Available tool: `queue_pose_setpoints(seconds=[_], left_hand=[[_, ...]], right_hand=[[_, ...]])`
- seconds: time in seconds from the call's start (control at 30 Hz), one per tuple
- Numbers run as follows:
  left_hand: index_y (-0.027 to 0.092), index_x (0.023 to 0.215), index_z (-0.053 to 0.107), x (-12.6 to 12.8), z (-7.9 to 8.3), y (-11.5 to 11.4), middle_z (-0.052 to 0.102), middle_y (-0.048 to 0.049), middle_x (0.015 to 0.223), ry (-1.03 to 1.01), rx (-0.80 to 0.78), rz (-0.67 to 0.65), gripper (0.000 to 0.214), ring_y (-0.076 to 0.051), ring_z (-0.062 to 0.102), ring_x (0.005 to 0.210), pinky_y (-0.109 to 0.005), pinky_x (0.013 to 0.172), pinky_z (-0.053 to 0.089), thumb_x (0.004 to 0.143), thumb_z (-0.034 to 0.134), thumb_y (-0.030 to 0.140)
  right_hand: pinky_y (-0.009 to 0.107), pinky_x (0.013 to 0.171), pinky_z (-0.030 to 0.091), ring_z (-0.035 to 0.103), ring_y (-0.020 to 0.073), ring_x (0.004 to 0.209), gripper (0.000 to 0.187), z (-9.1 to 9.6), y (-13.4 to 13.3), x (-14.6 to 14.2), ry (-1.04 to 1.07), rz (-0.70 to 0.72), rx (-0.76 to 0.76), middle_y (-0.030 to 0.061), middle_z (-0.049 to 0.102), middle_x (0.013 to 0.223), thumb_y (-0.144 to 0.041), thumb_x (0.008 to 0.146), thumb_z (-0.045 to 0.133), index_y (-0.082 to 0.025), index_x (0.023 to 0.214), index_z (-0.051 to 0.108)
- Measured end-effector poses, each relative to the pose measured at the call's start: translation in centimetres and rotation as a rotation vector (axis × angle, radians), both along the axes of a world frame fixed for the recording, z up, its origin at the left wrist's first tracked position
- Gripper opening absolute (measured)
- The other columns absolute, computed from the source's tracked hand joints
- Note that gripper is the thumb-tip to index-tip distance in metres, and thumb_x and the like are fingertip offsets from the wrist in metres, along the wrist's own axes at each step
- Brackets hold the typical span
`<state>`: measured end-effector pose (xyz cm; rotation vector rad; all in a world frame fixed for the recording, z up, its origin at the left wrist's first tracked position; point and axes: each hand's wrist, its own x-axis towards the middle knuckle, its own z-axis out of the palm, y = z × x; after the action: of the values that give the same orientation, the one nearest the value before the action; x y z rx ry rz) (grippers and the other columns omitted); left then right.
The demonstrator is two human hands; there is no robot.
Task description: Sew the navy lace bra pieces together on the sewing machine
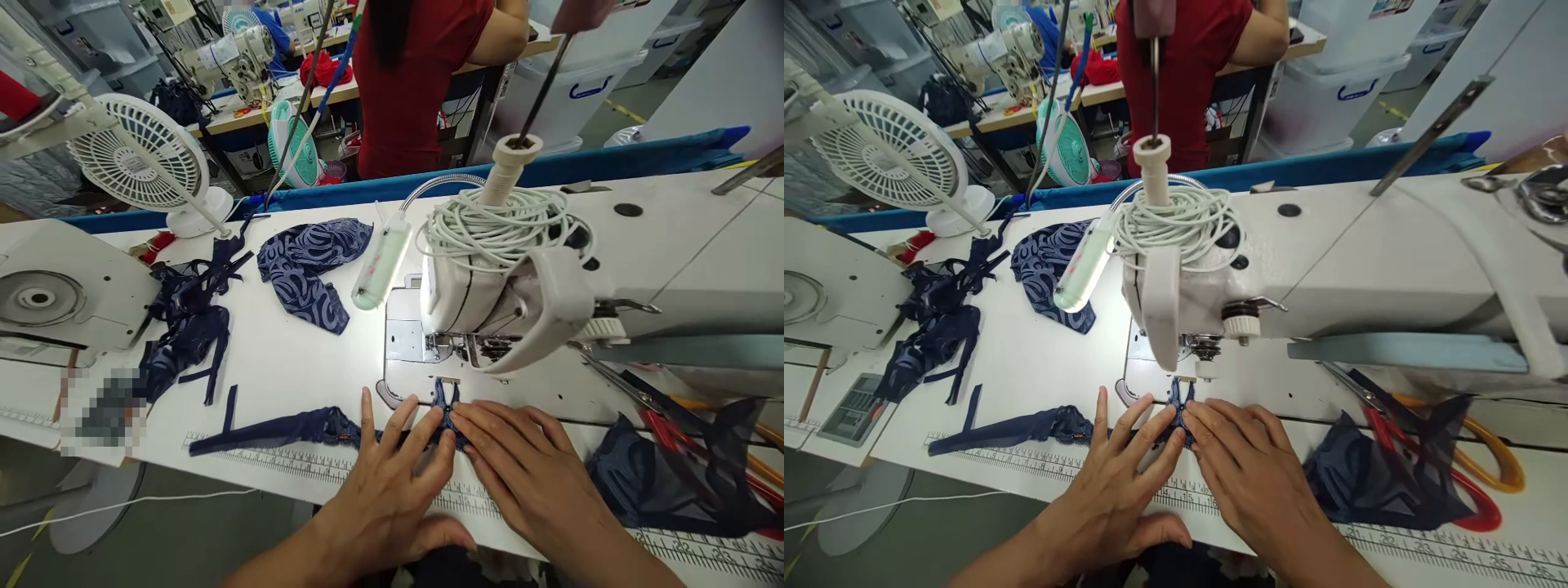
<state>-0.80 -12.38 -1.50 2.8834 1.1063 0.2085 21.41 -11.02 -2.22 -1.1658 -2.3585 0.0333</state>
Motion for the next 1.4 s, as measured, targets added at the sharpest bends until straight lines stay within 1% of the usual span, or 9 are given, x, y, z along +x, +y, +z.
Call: queue_pose_setpoints(seconds=[0.17, 0.27, 0.37, 0.53, 0.67, 0.77, 0.87, 1.03, 1.4], left_hand=[[0.017, 0.141, 0.043, 0.7, 1.2, 0.2, 0.046, -0.0133, 0.145, -0.102, -0.057, 0.074, 0.06, -0.036, 0.033, 0.139, -0.07, 0.113, 0.017, 0.095, 0.046, 0.056], [0.016, 0.121, 0.054, 2.1, 1.7, 0.8, 0.06, -0.012, 0.115, -0.241, -0.105, 0.353, 0.03, -0.028, 0.053, 0.11, -0.052, 0.095, 0.045, 0.099, 0.044, 0.035], [0.017, 0.097, 0.055, 3.6, 1.0, 1.6, 0.056, -0.0081, 0.093, -0.287, -0.086, 0.536, 0.012, -0.024, 0.052, 0.087, -0.042, 0.076, 0.048, 0.096, 0.048, 0.027], [0.019, 0.086, 0.05, 4.4, -0.5, 2.1, 0.054, -0.006, 0.091, -0.274, -0.001, 0.476, 0.007, -0.023, 0.049, 0.085, -0.04, 0.074, 0.043, 0.09, 0.05, 0.013], [0.019, 0.087, 0.047, 3.8, 0.1, 1.2, 0.055, -0.0036, 0.085, -0.397, -0.001, 0.414, 0.01, -0.02, 0.049, 0.081, -0.038, 0.076, 0.042, 0.091, 0.046, 0.009], [0.02, 0.085, 0.046, 3.2, 1.2, 0.1, 0.055, -0.0011, 0.081, -0.548, -0.118, 0.396, 0.012, -0.017, 0.05, 0.078, -0.034, 0.077, 0.042, 0.094, 0.043, 0.013], [0.021, 0.086, 0.049, 2.7, 2.3, -0.7, 0.057, -0.0008, 0.084, -0.705, -0.318, 0.415, 0.01, -0.017, 0.052, 0.081, -0.029, 0.073, 0.041, 0.095, 0.045, 0.021], [0.018, 0.082, 0.051, 2.0, 4.0, -1.0, 0.052, 0.0011, 0.078, -0.957, -0.718, 0.448, 0.02, -0.012, 0.046, 0.072, -0.022, 0.059, 0.033, 0.094, 0.05, 0.034], [0.017, 0.077, 0.046, 1.0, 4.3, -1.4, 0.038, 0.0029, 0.072, -0.963, -0.924, 0.286, 0.035, -0.011, 0.034, 0.068, -0.024, 0.062, 0.03, 0.093, 0.049, 0.048]], right_hand=[[0.04, 0.098, 0.037, 0.058, 0.021, 0.114, 0.034, -0.1, -0.2, 0.0, 0.01, -0.021, 0.0, 0.0064, 0.067, 0.122, -0.017, 0.095, 0.048, -0.022, 0.126, 0.061], [0.041, 0.095, 0.039, 0.059, 0.0233, 0.11, 0.03, -0.1, -0.3, 0.0, 0.002, -0.03, 0.023, 0.0102, 0.067, 0.117, -0.017, 0.094, 0.049, -0.019, 0.121, 0.063], [0.042, 0.092, 0.042, 0.059, 0.0245, 0.107, 0.031, -0.1, -0.5, 0.0, -0.021, -0.044, 0.058, 0.0115, 0.066, 0.114, -0.016, 0.093, 0.048, -0.02, 0.12, 0.064], [0.041, 0.089, 0.044, 0.06, 0.0236, 0.105, 0.029, 0.1, -0.6, 0.2, -0.025, -0.042, 0.092, 0.0105, 0.065, 0.112, -0.018, 0.093, 0.049, -0.021, 0.117, 0.065], [0.037, 0.083, 0.05, 0.063, 0.0221, 0.098, 0.03, 0.4, -0.9, 0.7, 0.204, -0.109, -0.021, 0.0085, 0.067, 0.107, -0.027, 0.095, 0.051, -0.025, 0.124, 0.059], [0.03, 0.067, 0.053, 0.065, 0.0193, 0.081, 0.027, 1.1, -1.1, 0.2, 0.471, -0.13, -0.383, 0.0053, 0.068, 0.092, -0.041, 0.094, 0.054, -0.025, 0.115, 0.061], [0.026, 0.055, 0.047, 0.053, 0.0144, 0.064, 0.031, 2.4, -1.4, -1.1, 0.658, -0.077, -0.683, 0.0001, 0.055, 0.07, -0.051, 0.092, 0.053, -0.022, 0.084, 0.059], [0.024, 0.054, 0.038, 0.038, 0.012, 0.062, 0.038, 3.9, -1.7, -2.6, 0.781, -0.047, -0.767, -0.0031, 0.038, 0.067, -0.056, 0.086, 0.058, -0.021, 0.073, 0.05], [0.029, 0.074, 0.047, 0.052, 0.0158, 0.082, 0.025, 4.0, -2.8, -2.2, 0.832, 0.159, -0.932, 0.001, 0.055, 0.087, -0.046, 0.092, 0.056, -0.022, 0.09, 0.055]])
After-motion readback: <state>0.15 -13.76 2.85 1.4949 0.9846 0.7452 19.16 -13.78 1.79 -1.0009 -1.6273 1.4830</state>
